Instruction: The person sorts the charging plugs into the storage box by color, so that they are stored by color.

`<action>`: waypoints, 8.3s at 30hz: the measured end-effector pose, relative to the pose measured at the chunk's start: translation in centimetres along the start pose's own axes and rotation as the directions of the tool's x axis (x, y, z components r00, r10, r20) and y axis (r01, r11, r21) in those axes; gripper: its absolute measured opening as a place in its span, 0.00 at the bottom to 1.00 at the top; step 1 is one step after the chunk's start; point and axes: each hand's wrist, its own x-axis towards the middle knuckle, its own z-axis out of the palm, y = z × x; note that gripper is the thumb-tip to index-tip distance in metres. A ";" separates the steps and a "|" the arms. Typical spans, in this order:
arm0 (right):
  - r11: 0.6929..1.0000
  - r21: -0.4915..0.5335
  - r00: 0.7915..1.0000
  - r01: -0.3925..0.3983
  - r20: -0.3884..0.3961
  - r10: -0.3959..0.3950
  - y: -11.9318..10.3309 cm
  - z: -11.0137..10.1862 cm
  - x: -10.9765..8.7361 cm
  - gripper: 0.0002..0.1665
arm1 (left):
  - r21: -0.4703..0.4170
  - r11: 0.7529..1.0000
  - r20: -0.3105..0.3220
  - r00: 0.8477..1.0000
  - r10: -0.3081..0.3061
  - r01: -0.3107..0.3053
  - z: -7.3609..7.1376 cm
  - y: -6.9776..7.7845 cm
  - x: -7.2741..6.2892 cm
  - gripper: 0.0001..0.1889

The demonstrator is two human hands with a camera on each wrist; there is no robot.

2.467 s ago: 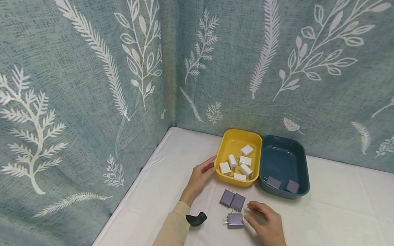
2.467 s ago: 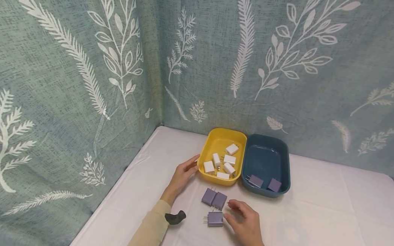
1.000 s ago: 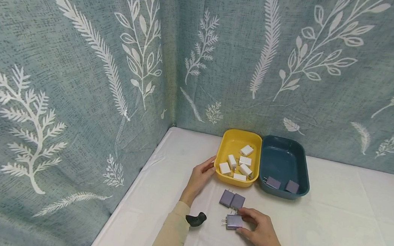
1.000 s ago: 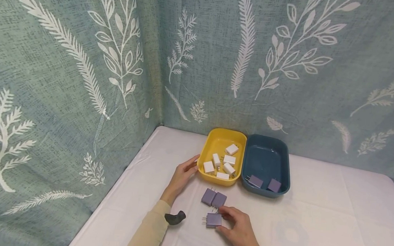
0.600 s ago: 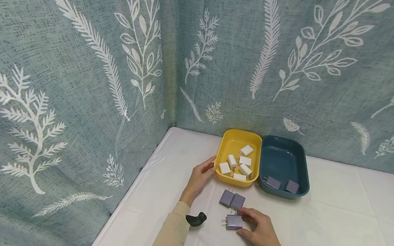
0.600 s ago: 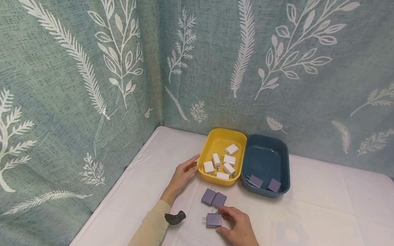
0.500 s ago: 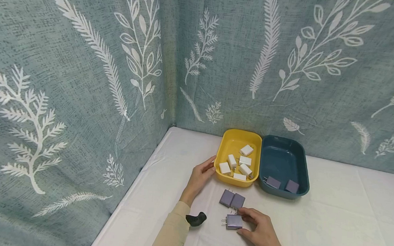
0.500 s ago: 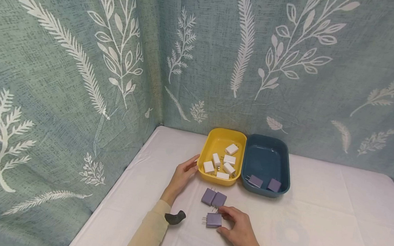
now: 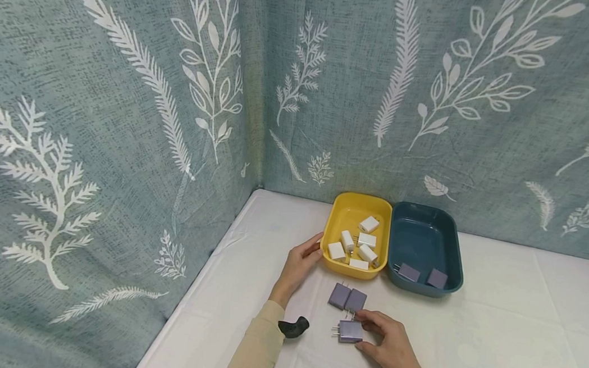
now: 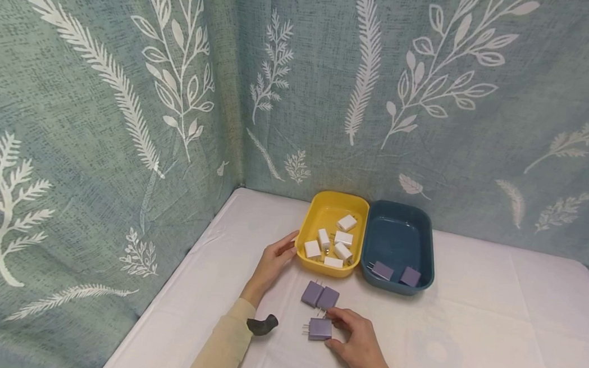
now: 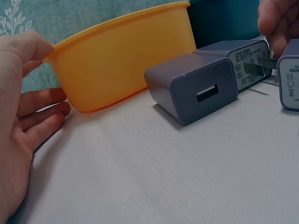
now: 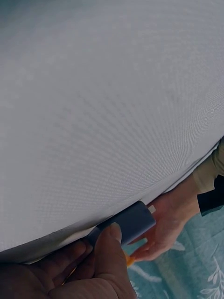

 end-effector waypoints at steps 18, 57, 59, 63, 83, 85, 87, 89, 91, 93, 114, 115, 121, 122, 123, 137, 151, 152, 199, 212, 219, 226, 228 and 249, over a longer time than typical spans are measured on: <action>0.999 0.050 1.000 -0.020 -0.011 0.020 -0.1 -0.1 -0.1 0.32 | -0.017 1.000 -0.013 1.000 -0.008 0.007 0.0 0.1 -0.1 0.25; 0.960 0.259 0.987 -0.107 -0.089 0.134 -0.8 -0.3 0.0 0.30 | -0.013 1.000 -0.008 1.000 -0.006 0.006 0.0 0.2 -0.1 0.25; 0.955 0.266 0.983 -0.129 -0.093 0.159 -0.8 -0.3 0.0 0.30 | -0.015 1.000 -0.005 1.000 -0.008 0.008 0.0 0.2 -0.1 0.25; 0.948 0.278 0.977 -0.156 -0.099 0.190 -0.9 -0.4 0.0 0.30 | -0.021 1.000 0.000 1.000 -0.006 0.006 0.0 0.1 -0.1 0.25; 0.939 0.305 0.969 -0.158 -0.135 0.206 -1.2 -0.4 0.1 0.31 | -0.033 0.999 -0.045 0.999 0.014 -0.015 0.4 -3.5 1.2 0.25; 0.941 0.304 0.970 -0.146 -0.144 0.197 -1.2 -0.4 0.1 0.31 | -0.039 0.999 -0.049 0.999 0.018 -0.020 0.4 -3.5 1.2 0.25; 0.943 0.304 0.970 -0.132 -0.156 0.186 -1.2 -0.3 0.1 0.31 | -0.033 0.999 -0.051 0.998 0.020 -0.022 0.4 -3.5 1.1 0.24; 0.945 0.306 0.971 -0.117 -0.165 0.174 -1.2 -0.3 0.1 0.31 | -0.024 0.999 -0.056 0.998 0.023 -0.025 0.4 -3.5 1.1 0.24; 0.947 0.305 0.971 -0.104 -0.174 0.163 -1.2 -0.3 0.1 0.31 | -0.015 1.000 -0.060 0.998 0.026 -0.027 0.3 -3.5 1.1 0.24; 0.948 0.304 0.971 -0.095 -0.180 0.155 -1.2 -0.3 0.2 0.31 | -0.009 1.000 -0.063 0.998 0.029 -0.029 0.3 -3.6 1.0 0.24; 0.964 0.263 0.967 -0.035 -0.233 0.099 -1.4 -1.1 0.6 0.29 | -0.022 0.999 -0.008 1.000 0.027 -0.027 -0.1 -0.3 0.0 0.25; 0.965 0.260 0.966 -0.035 -0.237 0.099 -1.4 -1.1 0.6 0.29 | -0.023 0.999 -0.008 1.000 0.023 -0.023 -0.1 -0.3 0.0 0.25; 0.966 0.256 0.960 -0.035 -0.260 0.104 -1.6 -1.4 0.6 0.29 | -0.015 1.000 -0.010 1.000 0.007 -0.007 0.0 0.0 -0.1 0.25; 0.966 0.255 0.959 -0.032 -0.264 0.102 -1.6 -1.5 0.6 0.29 | -0.014 1.000 -0.009 1.000 0.004 -0.004 0.0 0.0 -0.1 0.25; 0.967 0.252 0.959 -0.031 -0.267 0.100 -1.6 -1.5 0.6 0.29 | -0.013 1.000 -0.007 1.000 0.001 -0.001 0.0 0.0 -0.1 0.25; 0.964 0.265 0.951 0.007 -0.301 0.076 -1.5 -1.8 0.8 0.30 | -0.019 1.000 0.000 1.000 0.007 -0.007 -0.1 -0.1 0.0 0.25; 0.960 0.280 0.933 0.009 -0.349 0.093 -1.6 -2.1 1.0 0.30 | -0.014 1.000 0.001 1.000 -0.009 0.009 -0.1 0.1 0.0 0.25; 0.960 0.280 0.931 0.005 -0.353 0.097 -1.6 -2.1 0.9 0.30 | -0.014 1.000 -0.001 1.000 -0.009 0.009 -0.1 0.0 0.0 0.25; 0.958 0.280 0.872 -0.067 -0.451 0.193 -1.7 -3.1 1.3 0.31 | -0.018 1.000 -0.022 1.000 -0.003 0.003 0.1 0.0 0.0 0.24; 0.950 0.302 0.864 -0.075 -0.457 0.214 -1.8 -3.2 1.7 0.31 | -0.007 1.000 -0.022 1.000 -0.004 0.004 0.1 0.0 -0.1 0.25; 0.952 0.290 0.857 -0.093 -0.464 0.225 -1.8 -3.5 1.7 0.31 | 0.002 1.000 -0.021 1.000 -0.004 0.005 0.0 0.0 -0.1 0.24; 0.952 0.304 0.850 -0.029 -0.493 0.184 -1.6 -3.9 1.9 0.30 | 0.008 1.000 -0.028 1.000 0.010 -0.009 0.1 0.0 -0.1 0.25; 0.954 0.300 0.848 -0.025 -0.499 0.179 -1.6 -4.0 1.9 0.29 | 0.013 1.000 -0.025 1.000 0.008 -0.007 0.1 0.0 -0.1 0.25; 0.957 0.283 0.823 -0.061 -0.528 0.209 -1.5 -5.1 2.3 0.28 | 0.024 1.000 -0.015 1.000 -0.005 0.006 0.1 0.4 -0.3 0.25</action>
